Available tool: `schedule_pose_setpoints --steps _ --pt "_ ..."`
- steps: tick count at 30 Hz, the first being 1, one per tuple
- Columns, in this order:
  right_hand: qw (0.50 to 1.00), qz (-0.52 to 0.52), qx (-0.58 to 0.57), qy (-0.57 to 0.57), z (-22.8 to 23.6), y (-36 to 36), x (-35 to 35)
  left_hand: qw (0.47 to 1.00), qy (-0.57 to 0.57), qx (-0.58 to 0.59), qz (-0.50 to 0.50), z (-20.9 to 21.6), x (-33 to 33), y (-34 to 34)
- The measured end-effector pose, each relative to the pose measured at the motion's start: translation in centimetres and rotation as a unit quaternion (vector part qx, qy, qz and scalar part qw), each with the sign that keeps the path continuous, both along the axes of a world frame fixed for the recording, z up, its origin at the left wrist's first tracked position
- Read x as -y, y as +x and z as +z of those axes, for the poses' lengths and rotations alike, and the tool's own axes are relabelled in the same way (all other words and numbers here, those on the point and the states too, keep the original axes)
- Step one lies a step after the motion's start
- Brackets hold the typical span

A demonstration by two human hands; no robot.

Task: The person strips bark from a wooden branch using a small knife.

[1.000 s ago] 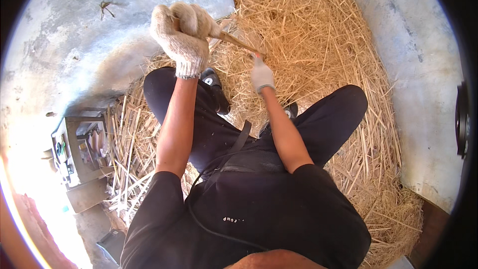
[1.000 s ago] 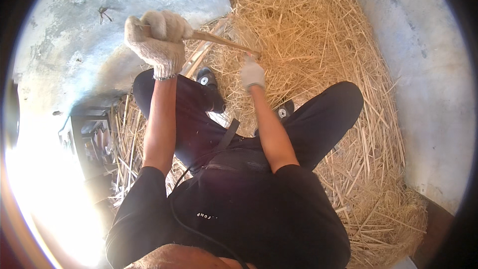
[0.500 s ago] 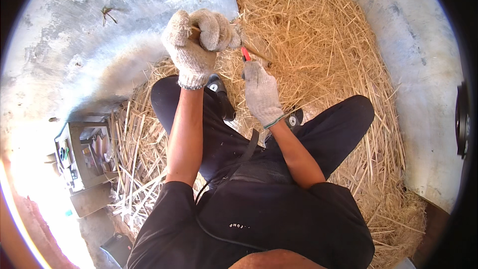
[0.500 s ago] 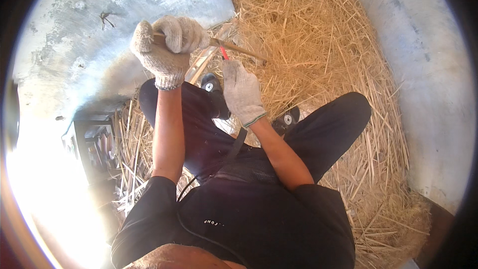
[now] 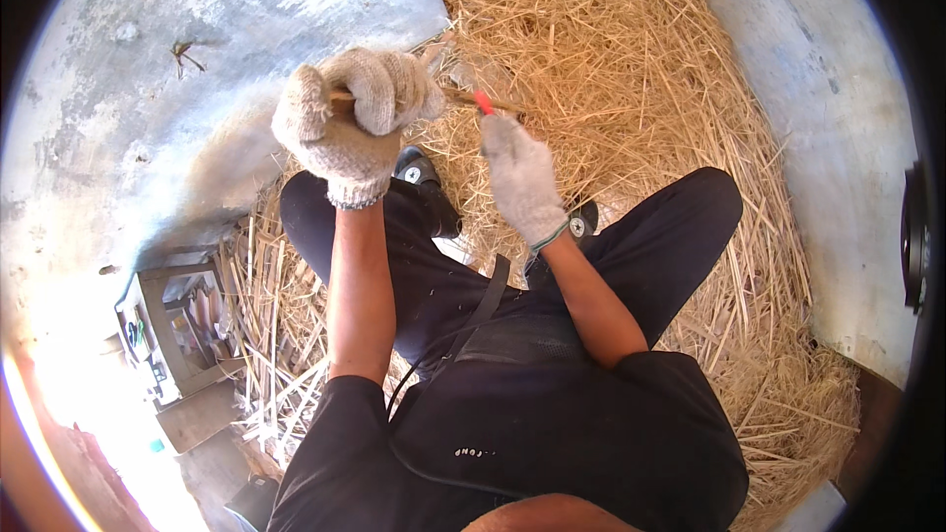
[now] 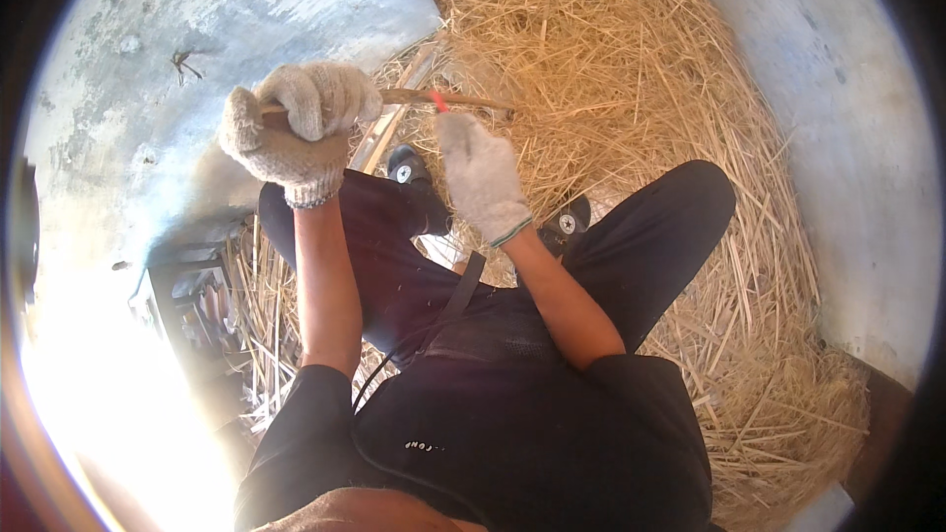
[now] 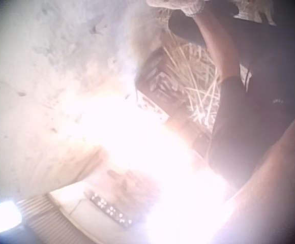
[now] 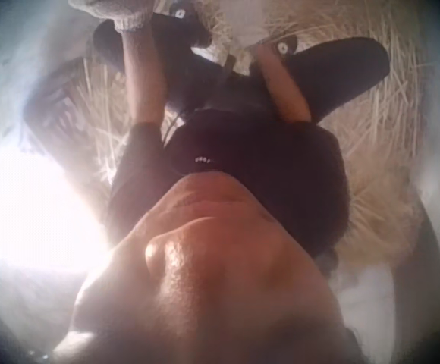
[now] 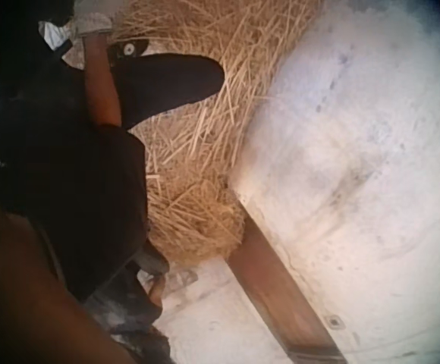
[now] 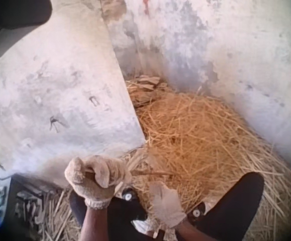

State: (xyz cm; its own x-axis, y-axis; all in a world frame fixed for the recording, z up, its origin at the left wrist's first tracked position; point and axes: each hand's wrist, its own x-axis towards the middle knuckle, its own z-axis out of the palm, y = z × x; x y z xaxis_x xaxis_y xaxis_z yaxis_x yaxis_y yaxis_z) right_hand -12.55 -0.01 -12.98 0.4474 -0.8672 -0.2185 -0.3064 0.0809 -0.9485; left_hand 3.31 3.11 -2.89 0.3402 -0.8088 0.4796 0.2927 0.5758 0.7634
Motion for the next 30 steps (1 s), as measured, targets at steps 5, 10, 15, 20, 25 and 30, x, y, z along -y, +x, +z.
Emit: schedule_pose_setpoints --steps 5,10,15,20,25,30 --pt "0.983 -0.014 -0.146 -0.109 -12.6 0.9 2.7 0.999 -0.010 0.000 -0.033 0.3 -0.2 -0.2" --pt "0.976 -0.051 -0.206 -0.050 -17.1 0.2 5.3 0.999 0.018 -0.006 0.043 -1.0 0.1 -0.1" --pt "0.993 -0.090 -0.017 -0.076 -6.7 0.4 1.9 0.992 0.046 -0.079 0.084 0.7 1.0 -0.9" --pt "0.982 -0.023 -0.058 -0.179 -9.6 1.7 0.9 0.998 0.023 -0.041 0.033 -0.1 0.0 -0.1" --pt "0.969 0.018 -0.228 -0.089 -23.6 -0.6 4.1 0.999 0.018 -0.048 0.005 0.2 0.9 -0.3" --pt "0.972 -0.019 -0.235 -0.016 -17.5 1.4 3.6 0.997 0.025 -0.014 0.074 0.7 0.6 -1.0"
